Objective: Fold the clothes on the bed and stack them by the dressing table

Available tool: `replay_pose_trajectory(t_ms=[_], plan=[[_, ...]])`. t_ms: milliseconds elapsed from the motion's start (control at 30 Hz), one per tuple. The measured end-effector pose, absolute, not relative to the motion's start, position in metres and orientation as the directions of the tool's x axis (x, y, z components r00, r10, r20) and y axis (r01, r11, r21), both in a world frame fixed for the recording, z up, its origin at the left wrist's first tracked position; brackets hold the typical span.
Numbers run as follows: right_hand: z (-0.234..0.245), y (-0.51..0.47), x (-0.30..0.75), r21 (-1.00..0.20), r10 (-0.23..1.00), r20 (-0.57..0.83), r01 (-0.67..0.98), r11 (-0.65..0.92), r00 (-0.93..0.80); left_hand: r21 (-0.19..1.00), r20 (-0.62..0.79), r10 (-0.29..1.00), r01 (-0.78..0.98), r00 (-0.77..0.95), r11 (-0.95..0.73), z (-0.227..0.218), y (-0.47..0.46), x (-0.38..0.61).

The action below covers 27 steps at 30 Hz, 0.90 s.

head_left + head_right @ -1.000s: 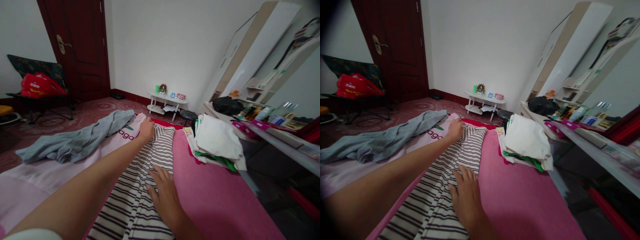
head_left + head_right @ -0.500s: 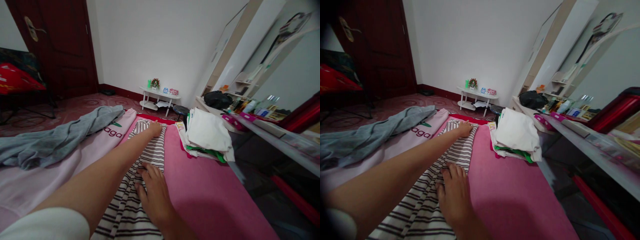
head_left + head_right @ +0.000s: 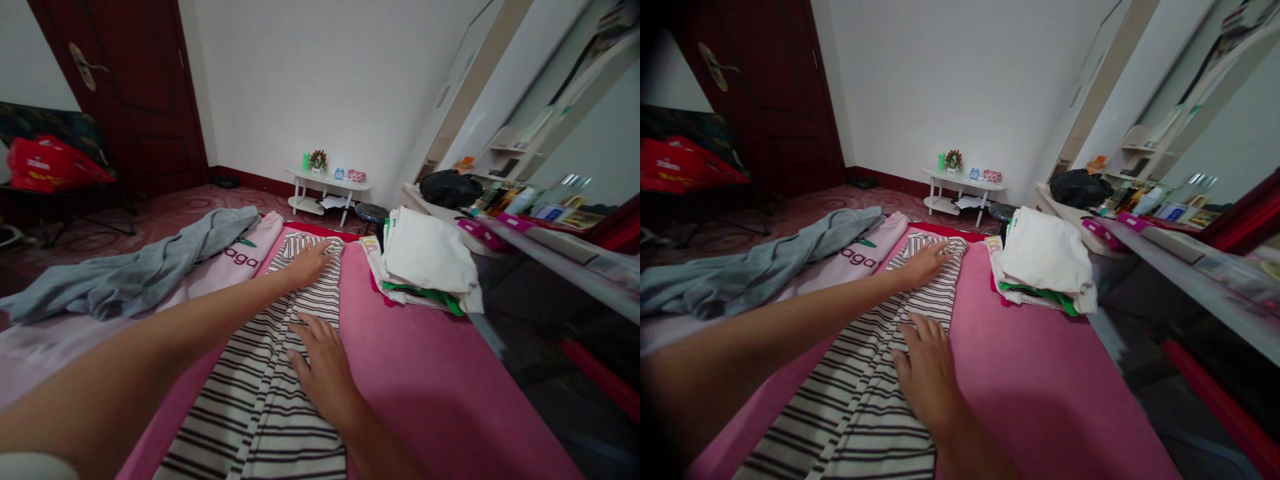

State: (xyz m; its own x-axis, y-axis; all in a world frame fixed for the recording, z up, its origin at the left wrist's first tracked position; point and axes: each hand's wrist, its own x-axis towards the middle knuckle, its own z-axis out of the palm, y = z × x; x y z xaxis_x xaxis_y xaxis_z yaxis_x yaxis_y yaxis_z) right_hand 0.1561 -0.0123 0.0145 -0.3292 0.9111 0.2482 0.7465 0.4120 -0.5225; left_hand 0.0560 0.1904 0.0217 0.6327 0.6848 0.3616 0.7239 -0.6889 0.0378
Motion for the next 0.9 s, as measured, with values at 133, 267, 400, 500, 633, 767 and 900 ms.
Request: replay_pose_trajectory(t_ms=[133,267,400,500,633,767,900], plan=[[0.012,-0.01,0.159,-0.568,0.897,0.28,0.694,0.442,-0.342,0.075,0.287,0.661,0.671,0.693,-0.737,0.016,0.136,-0.003],[0.005,-0.005,0.167,-0.682,0.891,0.327,0.574,0.454,-0.316,0.188,0.19,0.611,0.582,0.768,-0.791,0.017,0.082,-0.073],[0.004,-0.003,0.188,-0.724,0.884,0.327,0.513,0.461,-0.333,0.299,0.127,0.605,0.551,0.786,-0.779,0.025,0.028,-0.121],[0.012,-0.009,0.212,-0.675,0.855,0.268,0.547,0.495,-0.444,0.349,0.126,0.6,0.531,0.79,-0.772,0.039,-0.007,-0.133],[0.028,-0.029,0.236,-0.581,0.814,0.119,0.625,0.522,-0.569,0.4,0.111,0.546,0.466,0.83,-0.789,0.054,-0.039,-0.131],[0.036,-0.052,0.235,-0.483,0.799,0.056,0.684,0.546,-0.598,0.402,0.131,0.501,0.416,0.856,-0.816,0.052,-0.053,-0.124],[0.034,-0.064,0.223,-0.432,0.763,0.055,0.673,0.6,-0.644,0.403,0.171,0.478,0.382,0.861,-0.832,0.049,-0.057,-0.113]])
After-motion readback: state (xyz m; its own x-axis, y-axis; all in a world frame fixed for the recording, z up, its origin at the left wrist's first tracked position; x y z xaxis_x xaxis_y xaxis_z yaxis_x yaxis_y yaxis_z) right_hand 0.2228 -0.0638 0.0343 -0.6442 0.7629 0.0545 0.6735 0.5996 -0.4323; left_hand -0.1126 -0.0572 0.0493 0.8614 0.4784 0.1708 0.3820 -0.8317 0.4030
